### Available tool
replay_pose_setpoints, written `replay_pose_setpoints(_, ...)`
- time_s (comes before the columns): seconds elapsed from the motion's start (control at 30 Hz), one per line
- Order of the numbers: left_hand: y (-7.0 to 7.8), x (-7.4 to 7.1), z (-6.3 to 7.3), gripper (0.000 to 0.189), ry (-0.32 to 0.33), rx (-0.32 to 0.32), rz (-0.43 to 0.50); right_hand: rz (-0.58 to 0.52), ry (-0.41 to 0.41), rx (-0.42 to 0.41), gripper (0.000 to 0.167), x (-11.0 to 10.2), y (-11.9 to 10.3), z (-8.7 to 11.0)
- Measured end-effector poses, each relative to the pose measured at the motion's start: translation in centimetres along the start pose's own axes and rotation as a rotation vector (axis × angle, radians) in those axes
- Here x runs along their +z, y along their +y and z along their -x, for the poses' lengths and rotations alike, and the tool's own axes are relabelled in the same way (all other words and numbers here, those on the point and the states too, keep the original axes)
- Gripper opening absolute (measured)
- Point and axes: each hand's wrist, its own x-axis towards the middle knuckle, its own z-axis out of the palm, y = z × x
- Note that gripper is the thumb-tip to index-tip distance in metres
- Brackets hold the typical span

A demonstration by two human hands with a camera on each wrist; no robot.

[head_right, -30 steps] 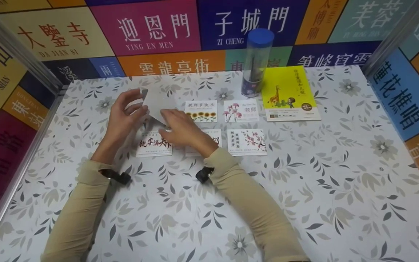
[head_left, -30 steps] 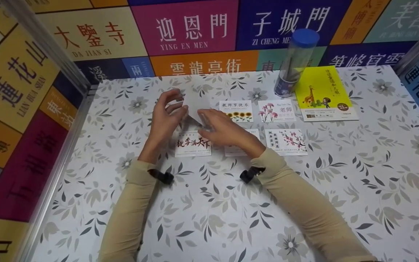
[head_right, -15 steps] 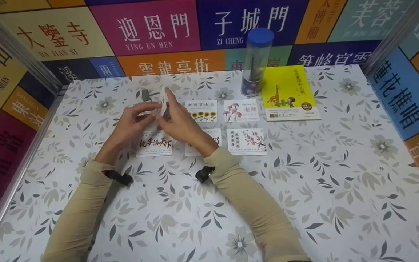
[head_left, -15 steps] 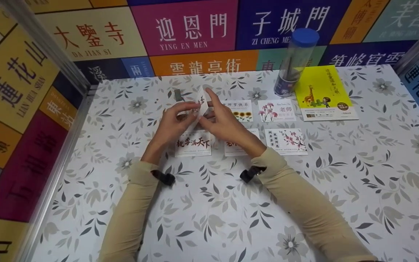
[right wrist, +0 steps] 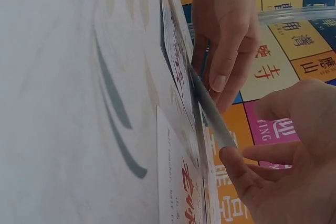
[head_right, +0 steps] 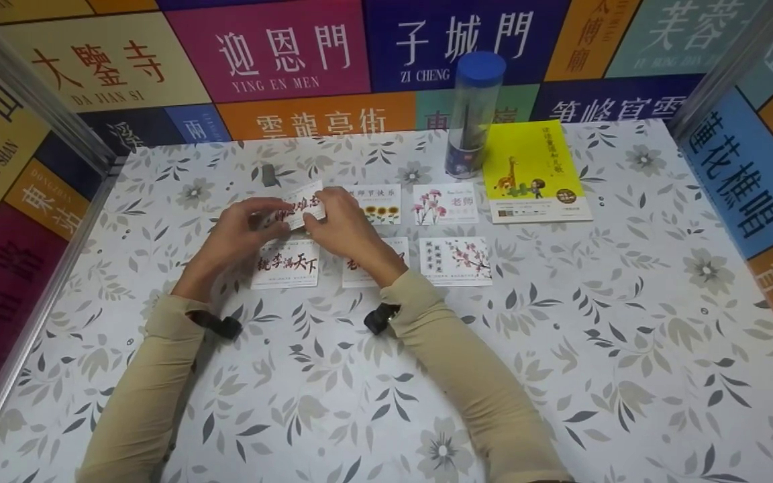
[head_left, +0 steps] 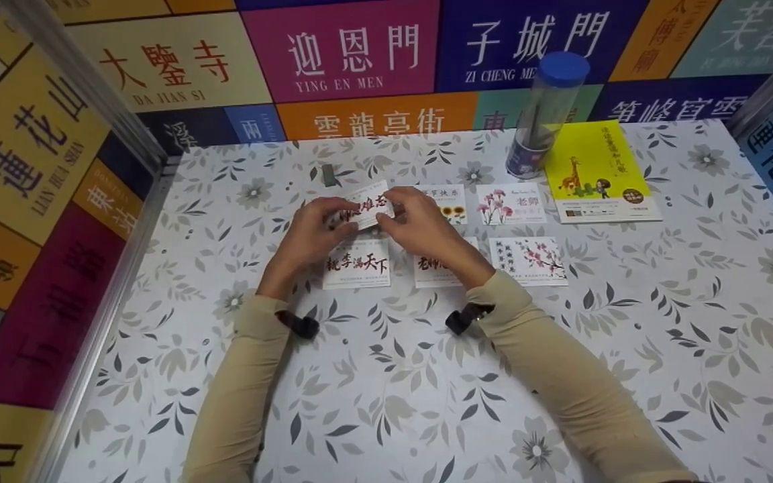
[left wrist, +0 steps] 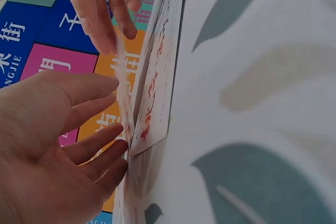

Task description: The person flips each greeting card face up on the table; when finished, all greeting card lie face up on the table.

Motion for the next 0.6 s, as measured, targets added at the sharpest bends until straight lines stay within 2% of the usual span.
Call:
replay_pose_setpoints(0.13,0.2,-0.1,0.1,0.034,-0.012,-0.034,-0.030,0.024,-0.009,-0.011,0.052,0.0,-0.1,0.1)
replay_pose_setpoints(0.4,-0.1,-0.5,0.1,0.034,-0.035,-0.071,-0.081,0.017,-0.104,-0.009,0.053,0.2,-0.1,0.4)
replay_pose_setpoints(0.6,-0.1,-0.6,-0.1,0.032,-0.058,-0.078,-0.141,-0.071,-0.133,-0.009,0.051,-0.2,-0.6,1.1)
